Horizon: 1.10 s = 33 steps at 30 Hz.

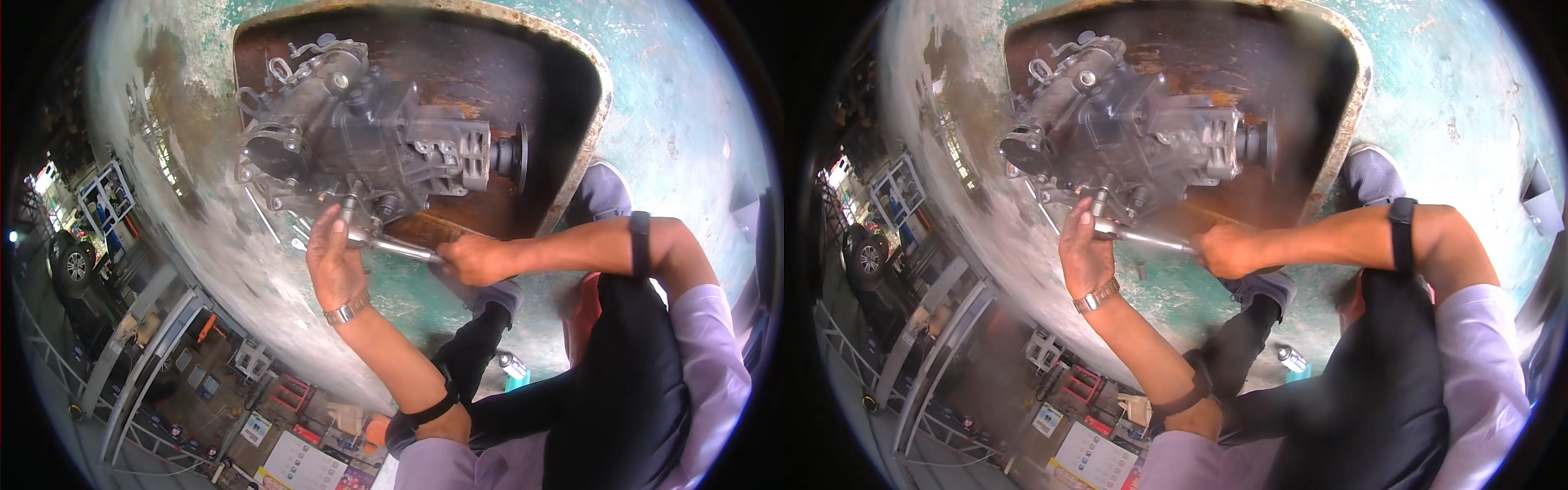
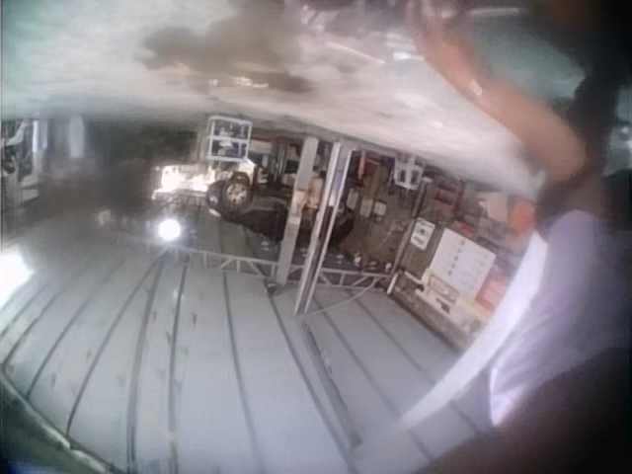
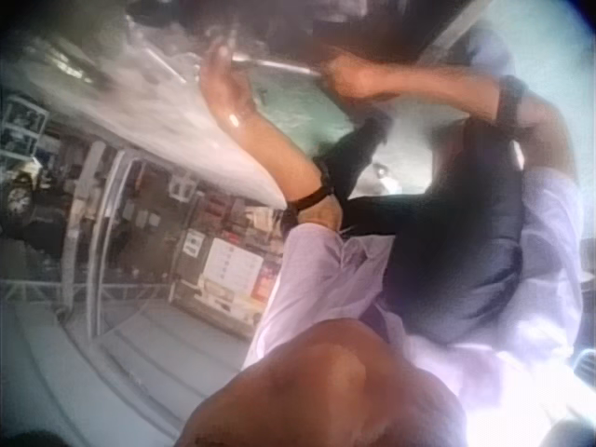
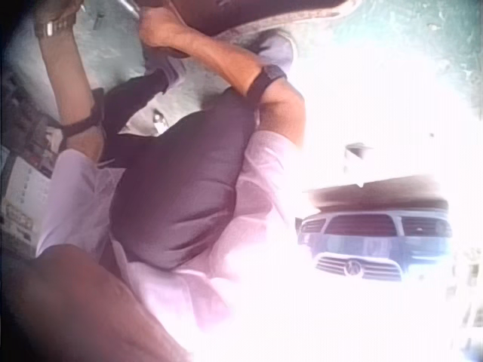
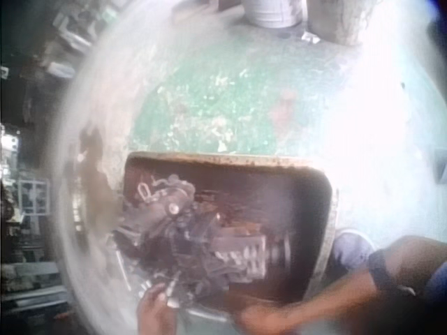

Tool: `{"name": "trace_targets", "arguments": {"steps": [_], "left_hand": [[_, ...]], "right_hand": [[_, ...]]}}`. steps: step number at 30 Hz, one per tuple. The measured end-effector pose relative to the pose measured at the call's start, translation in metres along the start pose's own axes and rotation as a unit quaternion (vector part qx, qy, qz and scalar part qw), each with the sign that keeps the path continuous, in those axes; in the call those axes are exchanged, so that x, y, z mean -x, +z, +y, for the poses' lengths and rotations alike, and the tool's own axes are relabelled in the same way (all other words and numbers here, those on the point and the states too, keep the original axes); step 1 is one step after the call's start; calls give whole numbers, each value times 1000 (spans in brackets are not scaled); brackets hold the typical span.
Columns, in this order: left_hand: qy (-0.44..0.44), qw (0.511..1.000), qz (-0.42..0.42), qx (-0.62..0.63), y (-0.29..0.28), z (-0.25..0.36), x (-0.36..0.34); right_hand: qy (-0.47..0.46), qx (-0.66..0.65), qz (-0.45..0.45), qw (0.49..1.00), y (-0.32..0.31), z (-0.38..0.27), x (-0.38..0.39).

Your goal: The person uses a ratchet wrench to tighten bolts on a disassembled engine block placed in a metal tray. The person repeatedly rotates the ratchet handle to secure fasteners on the engine casing.

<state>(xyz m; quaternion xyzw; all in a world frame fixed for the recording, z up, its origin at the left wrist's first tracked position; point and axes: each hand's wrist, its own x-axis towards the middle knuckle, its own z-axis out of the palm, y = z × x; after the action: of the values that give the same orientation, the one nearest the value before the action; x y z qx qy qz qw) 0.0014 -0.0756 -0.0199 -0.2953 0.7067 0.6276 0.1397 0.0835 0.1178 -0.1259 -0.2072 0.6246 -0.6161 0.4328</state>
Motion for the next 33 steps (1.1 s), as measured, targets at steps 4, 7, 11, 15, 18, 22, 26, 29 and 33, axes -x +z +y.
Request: {"name": "trace_targets", "arguments": {"steps": [4, 7, 11, 15, 18, 22, 26, 29, 33], "left_hand": [[-6, 1000, -10, 17, -5, 0, -2], [4, 999, 20, 46, -2, -4, 1], [-7, 995, 26, 96, 2, -7, 3], [-24, 993, 48, 107, 0, -5, 4], [-22, 994, 64, 83, -2, -3, 7], [-29, 991, 57, 115, -5, -3, 13], [-36, 978, 100, 179, 2, -7, 12], [-43, 968, 122, 215, 9, -7, 7], [-31, 959, 132, 247, 14, -6, 6]], "right_hand": [[1, -10, -10, 1000, -10, 0, -1], [12, 29, 37, 999, -36, -9, 26], [-14, 33, 106, 994, -59, -26, 42], [18, 36, 68, 997, -61, -44, 44], [18, 15, 19, 1000, -59, -54, 47], [-16, 48, 45, 998, -73, -64, 56], [-67, 72, 139, 985, -108, -76, 59], [-107, 79, 169, 977, -131, -90, 56], [-133, 146, 195, 961, -150, -109, 44]]}}
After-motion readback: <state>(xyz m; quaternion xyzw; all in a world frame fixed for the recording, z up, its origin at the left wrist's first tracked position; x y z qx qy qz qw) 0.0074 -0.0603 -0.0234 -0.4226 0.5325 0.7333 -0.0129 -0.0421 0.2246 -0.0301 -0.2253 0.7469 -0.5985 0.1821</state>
